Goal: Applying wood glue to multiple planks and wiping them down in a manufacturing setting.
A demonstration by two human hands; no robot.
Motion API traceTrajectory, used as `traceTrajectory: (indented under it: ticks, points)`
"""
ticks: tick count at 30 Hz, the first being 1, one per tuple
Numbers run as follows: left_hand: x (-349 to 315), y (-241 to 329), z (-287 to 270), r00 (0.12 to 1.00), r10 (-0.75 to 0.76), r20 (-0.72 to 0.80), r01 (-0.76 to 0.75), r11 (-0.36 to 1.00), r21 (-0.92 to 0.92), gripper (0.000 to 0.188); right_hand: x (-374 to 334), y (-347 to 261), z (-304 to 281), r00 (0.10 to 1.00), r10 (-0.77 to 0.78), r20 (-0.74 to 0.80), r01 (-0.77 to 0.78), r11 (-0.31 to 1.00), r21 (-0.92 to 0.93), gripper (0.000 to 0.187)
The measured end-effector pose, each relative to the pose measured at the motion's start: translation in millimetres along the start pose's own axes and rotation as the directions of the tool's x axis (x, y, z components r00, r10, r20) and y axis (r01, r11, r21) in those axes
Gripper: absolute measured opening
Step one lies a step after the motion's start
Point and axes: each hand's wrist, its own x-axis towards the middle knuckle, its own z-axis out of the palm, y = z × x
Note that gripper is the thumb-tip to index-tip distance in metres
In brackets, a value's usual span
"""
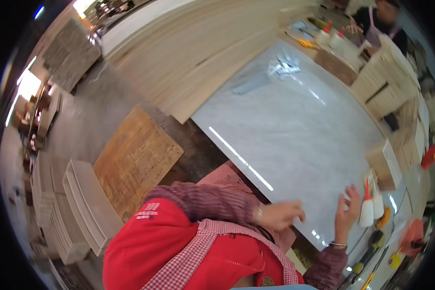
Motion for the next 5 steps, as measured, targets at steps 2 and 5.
traceTrajectory:
  ticks: [2, 5]
  points:
    - [-26.4, 9.1, -60.5, 0.982, -0.017, -0.189, 0.052, 0.982, 0.181, 0.032, 17.1, -45.5, 33.6, 0.993, -0.083, 0.089, 0.068, 0.986, 0.154, 0.027]
    - [-68.9, 53.6, -140.2, 0.875, -0.006, -0.485, 0.194, 0.920, 0.339, 0.037, 38.4, -104.5, 64.1, 0.971, -0.176, 0.162, 0.124, 0.950, 0.286, 0.027]
